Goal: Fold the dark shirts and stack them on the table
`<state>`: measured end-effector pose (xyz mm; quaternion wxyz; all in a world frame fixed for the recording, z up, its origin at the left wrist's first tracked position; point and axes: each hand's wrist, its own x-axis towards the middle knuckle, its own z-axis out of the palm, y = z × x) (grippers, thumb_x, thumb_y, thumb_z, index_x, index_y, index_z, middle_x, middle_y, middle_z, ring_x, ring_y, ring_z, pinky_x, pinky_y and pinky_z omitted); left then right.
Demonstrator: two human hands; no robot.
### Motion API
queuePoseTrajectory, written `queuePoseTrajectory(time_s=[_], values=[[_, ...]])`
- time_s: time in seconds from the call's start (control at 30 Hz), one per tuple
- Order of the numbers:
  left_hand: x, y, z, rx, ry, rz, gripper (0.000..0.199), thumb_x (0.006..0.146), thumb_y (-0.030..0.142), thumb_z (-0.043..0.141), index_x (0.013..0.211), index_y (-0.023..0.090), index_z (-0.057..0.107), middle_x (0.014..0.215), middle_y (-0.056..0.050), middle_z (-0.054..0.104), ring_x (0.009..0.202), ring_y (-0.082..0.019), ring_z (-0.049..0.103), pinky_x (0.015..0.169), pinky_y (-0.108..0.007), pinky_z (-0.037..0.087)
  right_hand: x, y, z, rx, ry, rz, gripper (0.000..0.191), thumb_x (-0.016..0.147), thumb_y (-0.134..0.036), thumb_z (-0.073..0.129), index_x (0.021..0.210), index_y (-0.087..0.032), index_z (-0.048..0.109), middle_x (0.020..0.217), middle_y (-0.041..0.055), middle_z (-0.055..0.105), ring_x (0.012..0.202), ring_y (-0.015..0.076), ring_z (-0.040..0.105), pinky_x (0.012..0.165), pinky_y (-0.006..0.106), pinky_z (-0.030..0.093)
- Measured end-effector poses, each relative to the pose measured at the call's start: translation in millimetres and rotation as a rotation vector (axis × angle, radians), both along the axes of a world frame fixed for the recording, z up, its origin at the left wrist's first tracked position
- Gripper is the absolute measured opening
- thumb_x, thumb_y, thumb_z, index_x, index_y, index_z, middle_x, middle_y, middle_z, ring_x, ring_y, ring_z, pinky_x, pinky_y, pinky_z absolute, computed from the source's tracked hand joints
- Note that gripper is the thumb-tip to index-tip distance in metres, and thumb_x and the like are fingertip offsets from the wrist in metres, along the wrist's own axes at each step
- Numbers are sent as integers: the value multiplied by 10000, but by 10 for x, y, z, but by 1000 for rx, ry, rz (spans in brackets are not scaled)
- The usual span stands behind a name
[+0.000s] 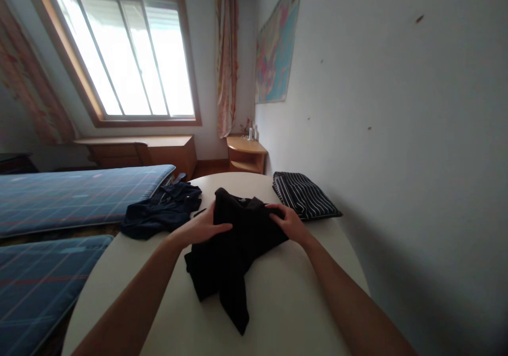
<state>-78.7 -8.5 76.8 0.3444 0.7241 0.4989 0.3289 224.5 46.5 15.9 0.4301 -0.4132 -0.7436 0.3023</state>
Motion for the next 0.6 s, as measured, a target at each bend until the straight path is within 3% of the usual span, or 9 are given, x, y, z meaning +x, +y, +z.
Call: queuePoseTrajectory(time_s=[0.1,0.17,0.27,0.33,0.4,0.53,0.6], values=[[-42,-61,29,-120,144,-143,677,755,398,674,1376,191,499,1129,-61,710,820,-213,673,683,-303,559,41,51,-6,69,45,-114,358,871,-294,559,1206,-202,646,1237,90,673,1165,241,607,1101,452,403],[-64,-26,55,-108,171,-148,462,784,403,616,1176,161,648,969,-46,740,754,-210,666,648,-297,543,70,61,5,120,61,-175,378,891,-305,526,1239,-199,627,1254,97,661,1185,248,594,1111,459,394],[-105,95,94,111,95,121,351,810,426,560,959,150,718,899,-59,746,822,-234,670,755,-319,527,83,53,23,228,79,-235,470,924,-321,489,1378,-203,523,1392,109,566,1306,249,505,1166,468,324],[-145,159,101,234,71,349,424,837,460,529,1069,153,709,1013,-86,744,917,-251,672,835,-337,502,67,48,4,276,56,-202,592,927,-330,506,1494,-221,374,1521,104,426,1404,243,392,1200,466,264],[-185,177,82,207,172,434,532,865,535,507,1209,160,662,1091,-103,729,976,-261,667,855,-335,483,40,50,-53,265,-39,-116,713,905,-344,564,1545,-241,267,1577,101,334,1463,252,289,1215,478,218],[-176,82,23,-61,442,298,773,833,681,521,1399,155,515,979,-87,739,868,-249,678,734,-295,473,16,65,-209,169,-284,-8,803,835,-369,679,1532,-243,301,1586,132,300,1488,286,221,1215,503,187],[-115,5,19,-68,469,163,841,823,669,554,1485,173,404,949,-58,734,838,-226,671,710,-273,467,29,62,-257,145,-338,8,823,787,-377,735,1501,-226,356,1593,149,273,1480,293,247,1209,485,217]])
